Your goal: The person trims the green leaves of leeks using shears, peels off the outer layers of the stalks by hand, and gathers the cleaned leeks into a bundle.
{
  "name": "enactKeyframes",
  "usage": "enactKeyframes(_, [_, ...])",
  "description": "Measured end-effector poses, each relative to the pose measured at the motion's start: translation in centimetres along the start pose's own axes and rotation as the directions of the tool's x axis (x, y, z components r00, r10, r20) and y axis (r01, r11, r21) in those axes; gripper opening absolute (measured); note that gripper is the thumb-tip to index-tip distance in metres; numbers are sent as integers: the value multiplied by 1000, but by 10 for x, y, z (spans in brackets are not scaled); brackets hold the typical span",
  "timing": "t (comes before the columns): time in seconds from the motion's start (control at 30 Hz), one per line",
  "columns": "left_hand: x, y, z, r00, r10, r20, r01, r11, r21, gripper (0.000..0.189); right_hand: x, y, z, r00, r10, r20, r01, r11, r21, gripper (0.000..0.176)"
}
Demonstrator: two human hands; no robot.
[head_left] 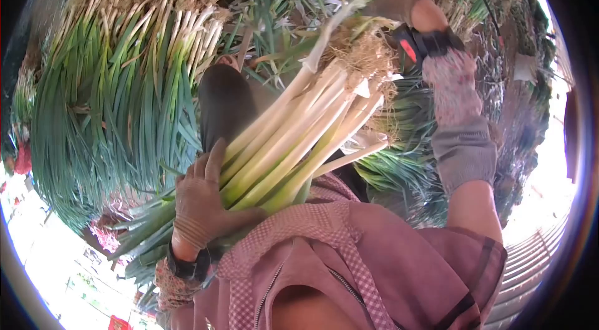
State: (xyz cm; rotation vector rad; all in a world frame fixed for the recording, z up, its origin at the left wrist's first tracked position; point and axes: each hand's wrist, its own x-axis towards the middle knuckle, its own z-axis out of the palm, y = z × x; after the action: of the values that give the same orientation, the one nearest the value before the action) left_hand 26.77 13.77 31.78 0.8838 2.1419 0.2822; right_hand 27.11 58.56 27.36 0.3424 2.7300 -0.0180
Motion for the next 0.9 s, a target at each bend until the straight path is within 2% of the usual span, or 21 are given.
enactKeyframes(0.03, [3,1,-1,1000,-5,-4,5,1000,6,131,-5,-2,-4,996,-89,-31,94,950,299,56])
enactKeyframes(0.1, [3,4,-2,1000,-3,-6,3,1000,24,132,-29,-43,-2,947,-299,-119,314,776,547,57])
enactKeyframes(0.17, [6,9,0,1000,12,-8,-12,999,34,132,-34,-86,23,897,-428,-108,440,888,137,59])
enactKeyframes(0.2, [6,9,0,1000,21,-3,-21,999,41,132,-30,-91,22,903,-418,97,409,907,104,55])
enactKeyframes(0.27, [6,9,1,999,33,2,-33,998,57,132,-13,-90,22,806,-345,482,375,926,36,47])
enactKeyframes(0.33, [5,9,4,999,51,-1,-50,997,65,132,8,-50,48,921,-61,385,184,939,-291,38])
enactKeyframes(0.4, [6,10,5,999,50,-9,-50,998,49,128,12,24,63,937,208,280,-92,922,-376,45])
enactKeyframes(0.47, [6,8,3,1000,22,-10,-22,1000,7,123,-32,46,23,956,292,-4,-291,953,-87,34])
enactKeyframes(0.5, [7,6,3,1000,7,6,-7,1000,-30,121,-52,35,21,965,178,-190,-178,984,17,38])
enactKeyframes(0.53, [9,4,1,1000,-6,9,6,998,-65,119,-68,20,16,917,77,-392,-45,995,91,44])
enactKeyframes(0.57, [10,5,-1,1000,-13,6,14,996,-91,117,-84,-5,12,908,-63,-413,145,975,170,45])
enactKeyframes(0.63, [11,5,-4,1000,-22,10,23,990,-140,114,-108,-56,21,814,-324,-482,485,835,259,47])
enactKeyframes(0.67, [13,4,-4,999,-21,25,25,988,-155,113,-113,-73,26,789,-423,-445,553,805,216,47])
enactKeyframes(0.7, [15,1,-2,1000,-16,21,20,985,-172,112,-105,-83,52,771,-422,-477,551,817,169,44])
enactKeyframes(0.77, [13,-7,1,999,-29,21,33,977,-210,110,-83,-72,80,827,-412,-384,518,823,234,44])
enactKeyframes(0.87, [24,4,-2,990,-117,81,131,971,-200,109,-66,-63,91,903,-328,-278,386,903,188,33])
enactKeyframes(0.9, [26,2,0,992,-99,72,110,978,-177,107,-51,-51,112,935,-176,-308,179,984,-20,23])
